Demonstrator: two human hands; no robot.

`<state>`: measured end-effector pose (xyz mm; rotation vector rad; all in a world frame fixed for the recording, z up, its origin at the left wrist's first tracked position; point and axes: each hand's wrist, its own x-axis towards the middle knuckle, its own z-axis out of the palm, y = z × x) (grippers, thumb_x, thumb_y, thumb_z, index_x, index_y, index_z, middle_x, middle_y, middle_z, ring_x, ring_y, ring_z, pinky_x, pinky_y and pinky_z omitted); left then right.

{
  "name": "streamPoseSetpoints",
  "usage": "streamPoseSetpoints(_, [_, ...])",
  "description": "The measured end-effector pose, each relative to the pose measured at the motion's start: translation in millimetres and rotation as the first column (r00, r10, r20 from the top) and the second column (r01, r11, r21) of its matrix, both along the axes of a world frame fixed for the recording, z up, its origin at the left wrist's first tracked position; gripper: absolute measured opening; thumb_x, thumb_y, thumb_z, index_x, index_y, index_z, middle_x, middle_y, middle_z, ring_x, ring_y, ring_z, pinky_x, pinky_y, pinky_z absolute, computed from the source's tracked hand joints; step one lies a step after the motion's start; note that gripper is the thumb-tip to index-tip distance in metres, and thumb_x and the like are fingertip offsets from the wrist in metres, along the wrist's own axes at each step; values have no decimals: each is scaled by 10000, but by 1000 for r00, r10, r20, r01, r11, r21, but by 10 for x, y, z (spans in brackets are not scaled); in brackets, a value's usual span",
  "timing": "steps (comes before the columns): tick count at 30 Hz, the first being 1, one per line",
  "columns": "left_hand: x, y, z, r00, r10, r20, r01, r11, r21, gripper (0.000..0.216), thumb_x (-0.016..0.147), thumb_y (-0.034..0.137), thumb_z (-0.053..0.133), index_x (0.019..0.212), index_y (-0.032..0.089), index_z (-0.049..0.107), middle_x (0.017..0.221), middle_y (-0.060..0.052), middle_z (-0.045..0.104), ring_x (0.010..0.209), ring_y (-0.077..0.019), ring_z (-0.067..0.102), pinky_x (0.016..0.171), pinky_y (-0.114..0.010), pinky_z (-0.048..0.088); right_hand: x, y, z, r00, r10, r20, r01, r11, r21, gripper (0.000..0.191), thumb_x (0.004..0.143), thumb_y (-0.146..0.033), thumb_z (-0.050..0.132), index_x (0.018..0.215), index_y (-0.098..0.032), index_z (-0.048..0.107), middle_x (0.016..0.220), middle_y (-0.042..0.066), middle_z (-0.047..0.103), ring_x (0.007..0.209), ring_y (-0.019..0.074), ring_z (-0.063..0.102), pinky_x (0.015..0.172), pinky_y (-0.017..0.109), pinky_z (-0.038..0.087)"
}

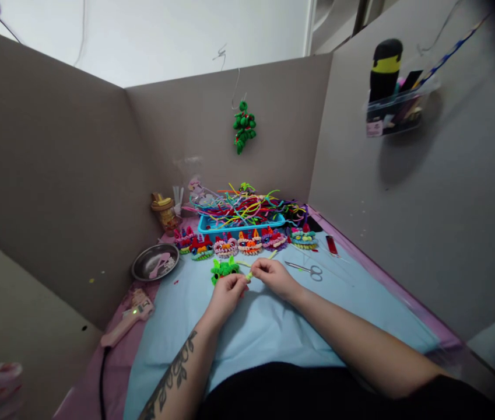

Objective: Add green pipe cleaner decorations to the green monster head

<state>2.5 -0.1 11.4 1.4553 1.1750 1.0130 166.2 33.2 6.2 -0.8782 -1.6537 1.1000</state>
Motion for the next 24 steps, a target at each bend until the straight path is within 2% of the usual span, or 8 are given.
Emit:
streamPoseSetpoints(8, [6,-34,62,978,-74,196,103,984,-143,368,687,475,613,668,109,581,508,41,451,386,-32,313,371,-172,203,-5,8,-17,994,56,-94,-73,980,-187,294,708,-429,605,683,-142,546,507,-64,400,442,60,310,433,196,238])
streamPoseSetpoints(12, [-7,-28,68,974,-34,223,72,983,-166,386,666,485,633,706,102,602,503,45,450,375,-24,297,366,-172,188,-11,3,-10,990,46,-133,-74,974,-215,310,700,-442,614,753,-138,585,508,-64,423,417,51,290,413,196,213])
streamPoseSetpoints(15, [-12,-9,44,979,-10,204,42,987,-154,381,659,484,643,685,106,600,483,50,436,364,-25,296,363,-175,189,-28,-20,25,986,35,-163,-66,980,-188,295,686,-409,642,811,-143,611,595,-33,528,458,62,371,443,201,272])
streamPoseSetpoints(19, [6,-15,23,989,-40,143,56,992,-110,385,690,491,612,672,107,615,446,52,416,355,-30,293,368,-178,194,-52,-36,52,982,21,-187,-48,988,-145,237,665,-363,675,687,-137,607,597,-15,552,521,82,440,485,210,325])
streamPoseSetpoints(22, [-50,-118,108,996,-37,81,42,997,-70,405,700,471,602,871,109,659,532,10,533,364,-43,324,372,-186,233,-31,-10,41,952,-28,-305,-60,959,-275,241,647,-355,693,679,-138,593,502,-56,449,416,44,314,387,183,229])
streamPoseSetpoints(24, [-198,-253,231,998,38,-51,-38,999,-14,411,699,439,605,978,141,653,597,-18,599,409,-85,419,405,-206,313,16,22,32,888,-75,-455,-136,900,-415,231,629,-316,711,690,-144,568,484,-73,391,396,32,269,346,157,166])
